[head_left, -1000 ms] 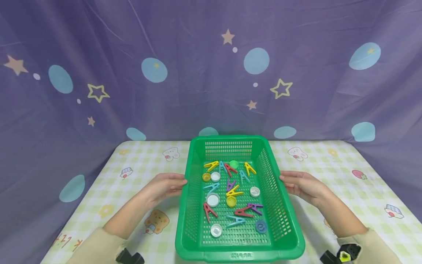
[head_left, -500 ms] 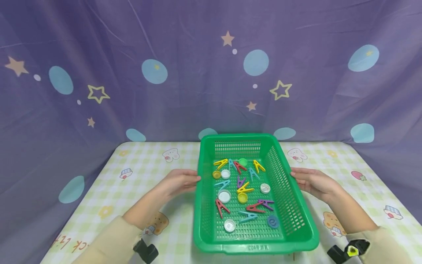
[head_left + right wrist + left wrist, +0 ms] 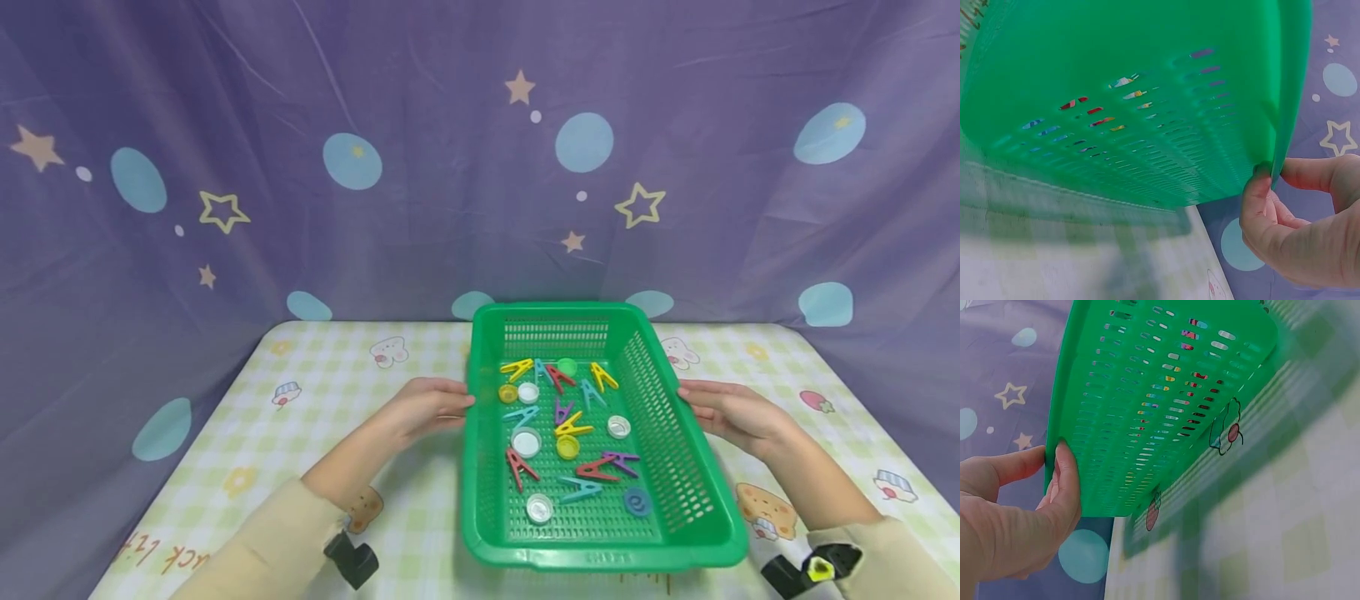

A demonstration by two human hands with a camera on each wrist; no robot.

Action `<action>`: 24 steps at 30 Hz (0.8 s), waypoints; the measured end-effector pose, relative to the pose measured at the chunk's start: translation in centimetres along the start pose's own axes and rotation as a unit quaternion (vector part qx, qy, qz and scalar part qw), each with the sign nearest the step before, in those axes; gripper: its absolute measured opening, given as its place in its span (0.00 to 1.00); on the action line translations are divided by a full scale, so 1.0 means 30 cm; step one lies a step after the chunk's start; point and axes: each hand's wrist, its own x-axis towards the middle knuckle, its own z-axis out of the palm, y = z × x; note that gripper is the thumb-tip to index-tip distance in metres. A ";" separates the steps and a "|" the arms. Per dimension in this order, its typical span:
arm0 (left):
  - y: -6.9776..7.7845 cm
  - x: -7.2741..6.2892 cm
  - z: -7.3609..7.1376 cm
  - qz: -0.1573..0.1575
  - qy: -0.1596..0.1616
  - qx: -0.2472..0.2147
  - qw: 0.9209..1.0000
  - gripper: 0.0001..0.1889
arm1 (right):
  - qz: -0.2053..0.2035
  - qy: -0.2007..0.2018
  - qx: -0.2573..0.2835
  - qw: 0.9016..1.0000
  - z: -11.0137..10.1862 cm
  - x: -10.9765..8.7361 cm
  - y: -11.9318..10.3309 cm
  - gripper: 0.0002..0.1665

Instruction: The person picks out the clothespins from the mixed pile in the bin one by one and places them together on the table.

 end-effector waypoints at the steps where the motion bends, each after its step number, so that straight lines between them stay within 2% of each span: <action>1: 0.002 0.000 0.001 0.000 0.000 0.001 1.000 0.21 | -0.002 -0.004 0.001 1.000 -0.002 0.000 0.000 0.39; 3: 0.003 0.000 0.005 0.001 0.003 0.002 1.000 0.21 | -0.002 -0.006 0.002 1.000 -0.005 0.000 0.000 0.37; 9: 0.008 -0.002 0.012 0.002 0.011 0.004 1.000 0.20 | -0.003 -0.007 0.005 1.000 -0.007 0.002 0.003 0.41; 15: 0.013 0.002 0.010 -0.002 0.005 -0.002 1.000 0.20 | 0.001 0.000 0.003 1.000 -0.014 0.003 0.009 0.40; 22: 0.016 0.000 0.001 0.001 -0.007 -0.005 1.000 0.20 | 0.000 -0.002 0.010 1.000 -0.016 -0.003 0.007 0.22; 24: 0.016 -0.001 -0.002 0.001 -0.010 -0.003 1.000 0.20 | 0.000 -0.002 0.008 1.000 -0.015 -0.003 0.006 0.23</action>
